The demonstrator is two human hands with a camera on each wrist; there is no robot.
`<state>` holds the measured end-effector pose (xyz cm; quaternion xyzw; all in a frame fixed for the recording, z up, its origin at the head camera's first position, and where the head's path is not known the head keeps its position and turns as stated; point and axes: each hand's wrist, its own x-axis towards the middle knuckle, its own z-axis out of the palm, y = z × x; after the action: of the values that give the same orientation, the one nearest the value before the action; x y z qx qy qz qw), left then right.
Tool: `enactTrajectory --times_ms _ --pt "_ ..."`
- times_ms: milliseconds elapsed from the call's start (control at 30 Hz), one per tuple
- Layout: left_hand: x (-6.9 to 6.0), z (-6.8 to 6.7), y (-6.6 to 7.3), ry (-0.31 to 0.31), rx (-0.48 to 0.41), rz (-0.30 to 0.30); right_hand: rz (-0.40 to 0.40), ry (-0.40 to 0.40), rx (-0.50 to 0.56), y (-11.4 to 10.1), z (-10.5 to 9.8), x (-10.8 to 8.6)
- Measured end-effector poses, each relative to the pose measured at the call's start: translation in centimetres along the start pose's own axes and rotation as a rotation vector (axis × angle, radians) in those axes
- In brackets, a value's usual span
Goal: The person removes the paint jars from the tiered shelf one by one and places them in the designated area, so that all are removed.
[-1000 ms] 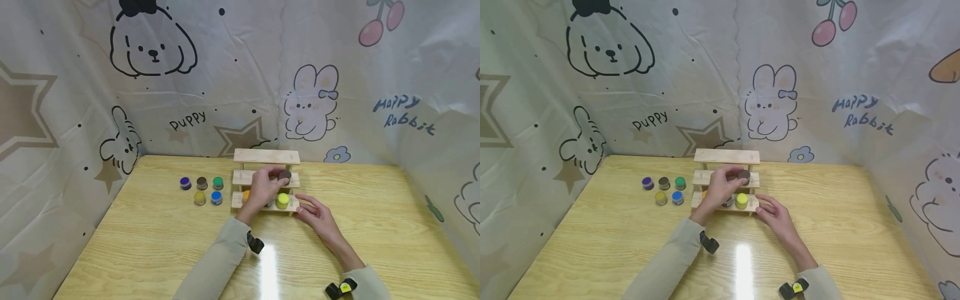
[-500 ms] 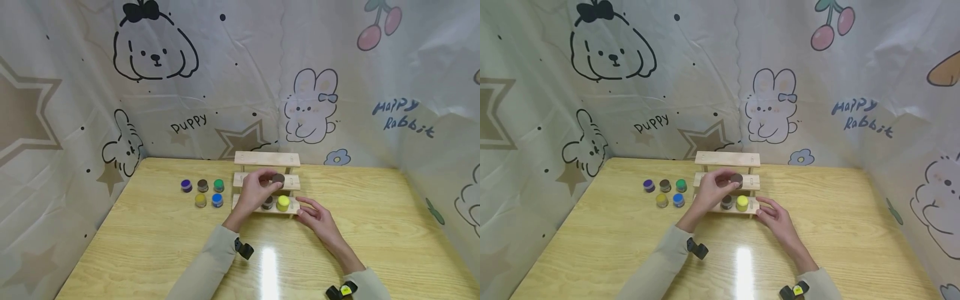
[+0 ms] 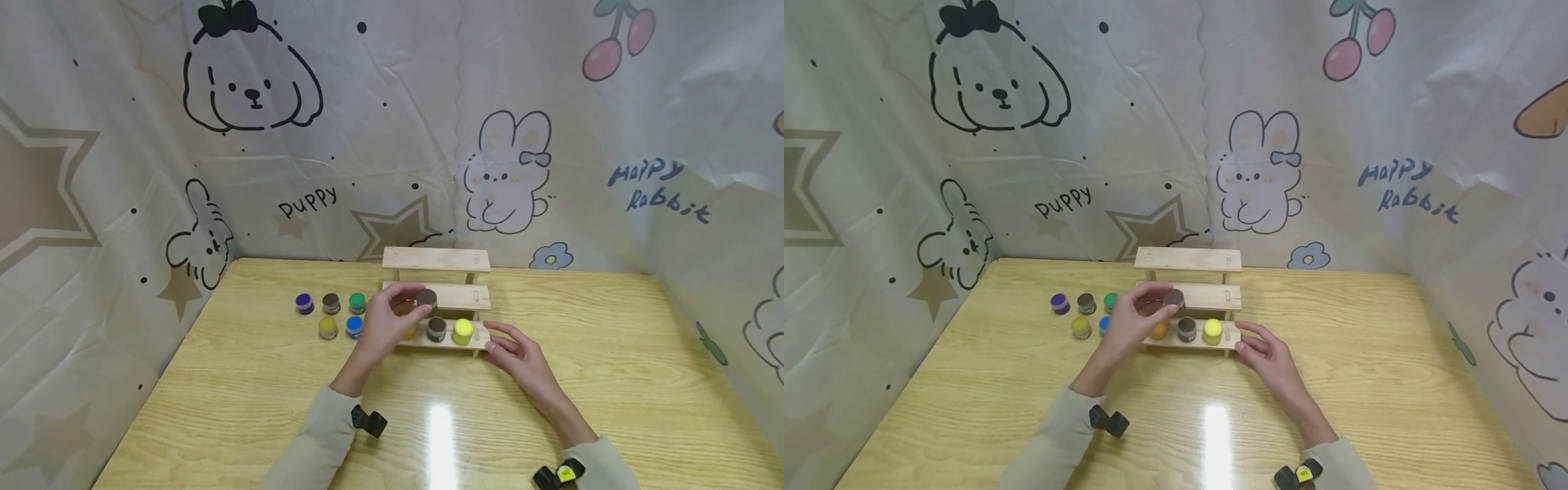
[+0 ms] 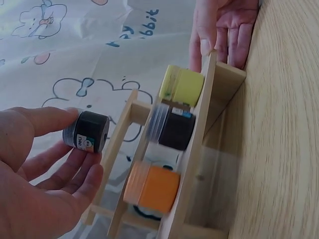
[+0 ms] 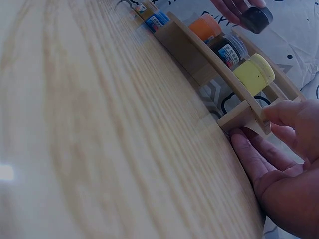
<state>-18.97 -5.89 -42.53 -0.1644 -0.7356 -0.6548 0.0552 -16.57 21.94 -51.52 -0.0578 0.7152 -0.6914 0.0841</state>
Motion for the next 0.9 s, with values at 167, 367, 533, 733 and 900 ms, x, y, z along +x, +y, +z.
enactTrajectory --times_ms 167,367,533,733,900 --pt "-0.5 -1.3 -1.1 0.022 -0.031 0.028 0.002 0.001 0.004 0.1 0.0 0.0" --pt "-1.5 -2.9 -1.3 0.041 -0.025 0.058 -0.008 -0.001 0.008 0.0 -0.2 0.0" --pt "-2.3 -4.2 -1.6 0.062 -0.015 0.013 -0.015 -0.002 -0.001 0.1 -0.3 0.0" --pt "-3.5 -5.9 -2.0 0.095 0.028 -0.02 -0.014 -0.015 0.008 0.1 -0.1 0.1" --pt "-4.4 -7.4 -2.6 0.112 0.041 -0.018 -0.022 -0.011 0.008 0.1 -0.1 0.1"
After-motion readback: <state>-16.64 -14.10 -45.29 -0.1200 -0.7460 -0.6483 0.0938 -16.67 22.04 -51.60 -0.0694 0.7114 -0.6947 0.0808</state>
